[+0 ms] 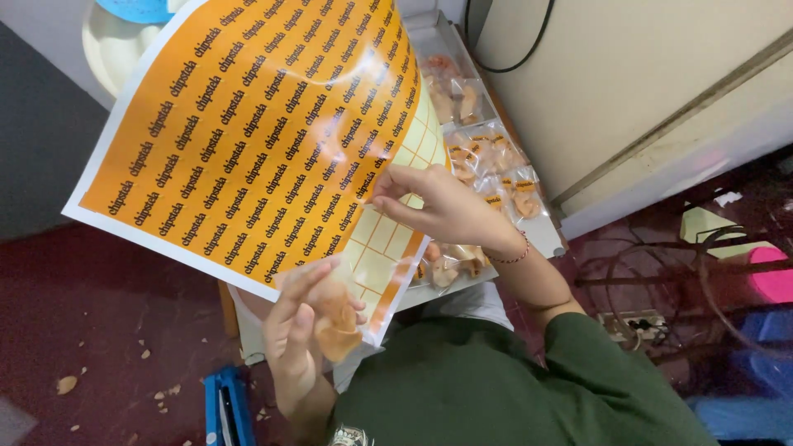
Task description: Peeling adhesive labels from a large sheet and applying them to small plastic bags containing snacks.
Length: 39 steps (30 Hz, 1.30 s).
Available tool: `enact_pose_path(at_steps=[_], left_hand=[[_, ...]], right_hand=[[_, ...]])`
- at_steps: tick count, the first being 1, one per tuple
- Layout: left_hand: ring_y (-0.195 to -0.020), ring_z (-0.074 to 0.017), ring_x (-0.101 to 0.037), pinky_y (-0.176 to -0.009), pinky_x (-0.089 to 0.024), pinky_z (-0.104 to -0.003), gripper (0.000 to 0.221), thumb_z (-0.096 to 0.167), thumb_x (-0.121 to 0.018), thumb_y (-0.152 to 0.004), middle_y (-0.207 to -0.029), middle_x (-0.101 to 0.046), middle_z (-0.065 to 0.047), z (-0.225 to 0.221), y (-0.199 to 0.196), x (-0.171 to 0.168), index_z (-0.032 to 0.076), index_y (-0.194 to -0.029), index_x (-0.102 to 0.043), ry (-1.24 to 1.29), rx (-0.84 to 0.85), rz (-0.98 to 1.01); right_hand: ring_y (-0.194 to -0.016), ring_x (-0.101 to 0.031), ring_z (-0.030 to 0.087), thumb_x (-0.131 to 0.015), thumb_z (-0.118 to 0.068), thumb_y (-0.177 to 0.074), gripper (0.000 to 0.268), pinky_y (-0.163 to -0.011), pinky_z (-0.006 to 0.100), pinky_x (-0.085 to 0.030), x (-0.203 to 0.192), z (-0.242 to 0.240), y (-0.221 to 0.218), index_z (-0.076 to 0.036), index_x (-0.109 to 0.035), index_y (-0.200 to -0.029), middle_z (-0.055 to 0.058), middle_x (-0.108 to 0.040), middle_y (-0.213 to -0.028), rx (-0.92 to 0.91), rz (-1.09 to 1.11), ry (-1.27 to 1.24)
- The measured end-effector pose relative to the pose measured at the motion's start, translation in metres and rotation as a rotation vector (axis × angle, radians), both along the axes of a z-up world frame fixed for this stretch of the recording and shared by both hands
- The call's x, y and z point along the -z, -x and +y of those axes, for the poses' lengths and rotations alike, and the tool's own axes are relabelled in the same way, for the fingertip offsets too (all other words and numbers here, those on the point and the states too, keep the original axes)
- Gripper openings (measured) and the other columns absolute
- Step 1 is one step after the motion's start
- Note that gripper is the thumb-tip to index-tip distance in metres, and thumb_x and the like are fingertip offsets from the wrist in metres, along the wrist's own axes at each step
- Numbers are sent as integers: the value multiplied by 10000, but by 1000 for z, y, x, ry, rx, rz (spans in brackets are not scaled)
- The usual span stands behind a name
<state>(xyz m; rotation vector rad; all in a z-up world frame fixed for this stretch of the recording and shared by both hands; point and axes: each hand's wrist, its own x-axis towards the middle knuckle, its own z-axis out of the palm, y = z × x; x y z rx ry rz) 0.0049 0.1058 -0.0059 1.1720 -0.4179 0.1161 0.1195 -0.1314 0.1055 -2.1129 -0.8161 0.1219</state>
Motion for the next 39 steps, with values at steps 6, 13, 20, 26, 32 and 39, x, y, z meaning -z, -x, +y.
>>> enact_pose_path(at_steps=[6, 13, 20, 26, 32, 39], left_hand=[[-824, -243, -751, -716, -696, -369, 439, 368, -561, -1067, -1455, -585, -162, -9, -2, -8, 46, -1363, -600, 71, -51, 21], [-785, -220, -760, -741, -691, -341, 422, 343, -501, -1052, -1376, -598, -138, -16, 3, -25, 34, -1307, -632, -96, -205, 41], [-1187, -160, -579, -759, -701, -340, 409, 360, -495, -1048, -1334, -639, -117, -20, 3, -34, 52, -1262, -657, -161, -284, 47], [-1307, -248, -569, -1100, -489, -376, 436, 356, -463, -1044, -1346, -631, -148, -26, 2, -46, 20, -1252, -648, -284, -292, 59], [-1364, -246, -543, -1092, -507, -350, 527, 414, -586, -976, -1383, -606, -124, -48, -7, -34, 12, -1314, -609, -236, -137, 189], [-943, -158, -610, -806, -610, -333, 337, 313, -643, -975, -992, -593, -102, -60, -21, -49, 19, -1135, -677, -24, -195, 19]], right_hand=[[-795, -706, 149, -528, -235, -1056, 155, -606, 270, -526, 2, -1, 1, -95, -573, -1007, 31, -733, -930, -23, 38, -7], [-697, -564, 117, -458, -249, -1088, 162, -569, 262, -409, 9, -4, -1, -112, -522, -1031, 20, -664, -879, 30, 73, -46], [-734, -477, 82, -445, -278, -1102, 183, -620, 228, -397, 13, -6, -2, -125, -509, -1023, -13, -535, -842, 82, 155, -151], [-1037, -773, 257, -489, -175, -1092, 152, -853, 325, -655, 10, 6, 22, -38, -540, -1052, 144, -752, -1042, 130, -301, -344], [-1058, -744, 308, -672, -226, -1015, 173, -883, 417, -604, 60, 8, 25, -66, -629, -1067, 173, -717, -1189, -2, -1199, -223], [-948, -742, 224, -814, -216, -839, 48, -788, 407, -602, 76, 11, 14, -178, -794, -817, 66, -795, -1082, 34, -1403, -334]])
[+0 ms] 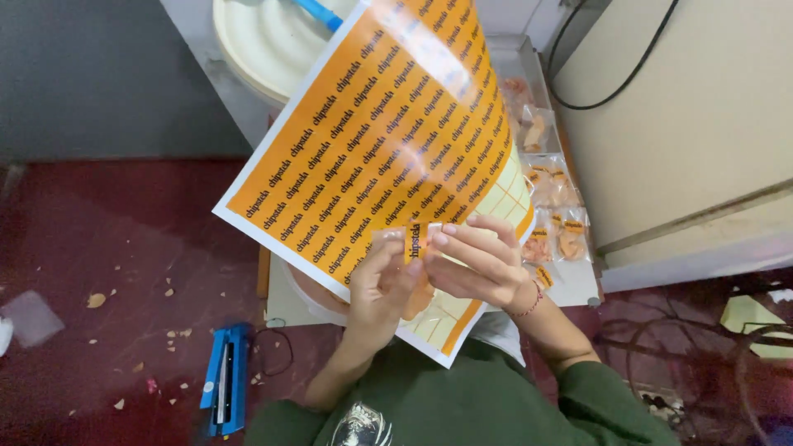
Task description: Peeling adhesive labels from a large sheet and applying them to small plastic bags containing snacks.
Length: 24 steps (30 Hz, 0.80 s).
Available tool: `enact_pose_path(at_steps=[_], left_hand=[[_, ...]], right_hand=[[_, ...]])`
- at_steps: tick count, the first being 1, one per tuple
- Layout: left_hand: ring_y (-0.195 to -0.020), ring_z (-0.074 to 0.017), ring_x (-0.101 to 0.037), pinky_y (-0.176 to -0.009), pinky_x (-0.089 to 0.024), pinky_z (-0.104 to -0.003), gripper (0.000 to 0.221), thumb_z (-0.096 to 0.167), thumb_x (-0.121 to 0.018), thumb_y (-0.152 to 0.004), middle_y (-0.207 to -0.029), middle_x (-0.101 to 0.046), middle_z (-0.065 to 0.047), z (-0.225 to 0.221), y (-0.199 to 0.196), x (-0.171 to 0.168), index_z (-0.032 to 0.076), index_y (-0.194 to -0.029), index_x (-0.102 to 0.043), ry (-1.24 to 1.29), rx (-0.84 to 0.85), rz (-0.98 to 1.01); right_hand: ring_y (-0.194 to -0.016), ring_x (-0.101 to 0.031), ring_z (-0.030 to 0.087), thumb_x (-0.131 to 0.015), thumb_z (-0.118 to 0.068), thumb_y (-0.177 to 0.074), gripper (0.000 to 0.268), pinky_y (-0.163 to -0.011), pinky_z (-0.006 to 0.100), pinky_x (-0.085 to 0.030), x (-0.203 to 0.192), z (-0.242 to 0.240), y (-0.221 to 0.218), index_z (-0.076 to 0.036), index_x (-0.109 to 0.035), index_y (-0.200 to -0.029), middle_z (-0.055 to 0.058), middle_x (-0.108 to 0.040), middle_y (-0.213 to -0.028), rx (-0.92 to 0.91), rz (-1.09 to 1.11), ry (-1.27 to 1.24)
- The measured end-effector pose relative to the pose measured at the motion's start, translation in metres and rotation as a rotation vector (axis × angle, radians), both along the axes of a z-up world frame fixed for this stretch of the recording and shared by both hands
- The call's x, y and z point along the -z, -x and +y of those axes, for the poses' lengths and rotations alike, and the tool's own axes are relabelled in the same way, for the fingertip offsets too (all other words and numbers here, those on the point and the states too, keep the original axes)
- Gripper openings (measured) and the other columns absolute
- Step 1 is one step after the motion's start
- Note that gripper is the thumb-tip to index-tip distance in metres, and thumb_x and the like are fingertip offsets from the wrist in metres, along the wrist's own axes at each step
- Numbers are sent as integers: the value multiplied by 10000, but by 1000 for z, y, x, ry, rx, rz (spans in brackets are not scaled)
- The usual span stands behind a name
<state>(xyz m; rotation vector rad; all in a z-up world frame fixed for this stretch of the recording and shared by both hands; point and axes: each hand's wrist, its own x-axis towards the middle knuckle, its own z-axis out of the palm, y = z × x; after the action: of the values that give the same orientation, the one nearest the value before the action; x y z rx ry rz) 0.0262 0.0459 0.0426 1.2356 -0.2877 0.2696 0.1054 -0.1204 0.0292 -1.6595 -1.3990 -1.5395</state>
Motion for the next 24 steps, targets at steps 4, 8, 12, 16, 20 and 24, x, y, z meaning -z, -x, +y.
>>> enact_pose_path(at_steps=[4, 8, 12, 16, 20, 24], left_hand=[[-976, -164, -612, -813, -595, -318, 283, 263, -608, -1011, -1000, -600, -111, 0, -4, 6, 18, -1109, -710, -43, -53, -13], [-1022, -181, -611, -872, -590, -383, 265, 214, -562, -1048, -1096, -602, -131, 4, 1, -25, 16, -1155, -701, -38, -70, -77], [-1068, -217, -651, -895, -603, -390, 281, 178, -560, -1039, -1120, -642, -150, 6, -3, -15, -2, -1201, -702, -110, -95, -99], [-1162, -264, -635, -998, -550, -424, 307, 142, -498, -1061, -1225, -628, -178, 4, -4, -14, 7, -1292, -650, -138, -103, -89], [-1482, -307, -357, -1219, -302, -508, 474, 154, -362, -1114, -1566, -411, -183, 8, -4, 12, 54, -1577, -342, -126, -224, -62], [-1573, -326, -64, -1281, -74, -510, 555, 136, -334, -1123, -1700, -128, -194, 6, 0, 1, 33, -1627, -126, -151, -326, -56]], right_hand=[[-1044, -701, 213, -768, -329, -869, 140, -922, 444, -539, 1, -3, -6, -209, -793, -800, 39, -768, -1137, -65, 126, -28], [-1254, -592, 326, -651, -427, -948, 359, -1079, 491, -483, -7, -11, -13, -100, -797, -964, 199, -633, -1321, -203, 508, -133], [-1391, -498, 378, -759, -341, -914, 320, -1129, 483, -439, -41, 2, -9, -64, -781, -1073, 234, -521, -1467, -214, 640, -72], [-1373, -523, 379, -803, -119, -873, 57, -1141, 525, -432, -49, 7, -6, -84, -785, -913, 218, -578, -1394, -247, 734, -99], [-1317, -598, 338, -775, -136, -881, 71, -1015, 433, -511, -32, 2, -2, -81, -742, -851, 176, -645, -1263, -344, 1034, -394], [-1298, -599, 301, -749, -139, -889, 79, -980, 403, -495, -11, 6, 10, -106, -724, -822, 128, -627, -1230, -446, 1209, -534]])
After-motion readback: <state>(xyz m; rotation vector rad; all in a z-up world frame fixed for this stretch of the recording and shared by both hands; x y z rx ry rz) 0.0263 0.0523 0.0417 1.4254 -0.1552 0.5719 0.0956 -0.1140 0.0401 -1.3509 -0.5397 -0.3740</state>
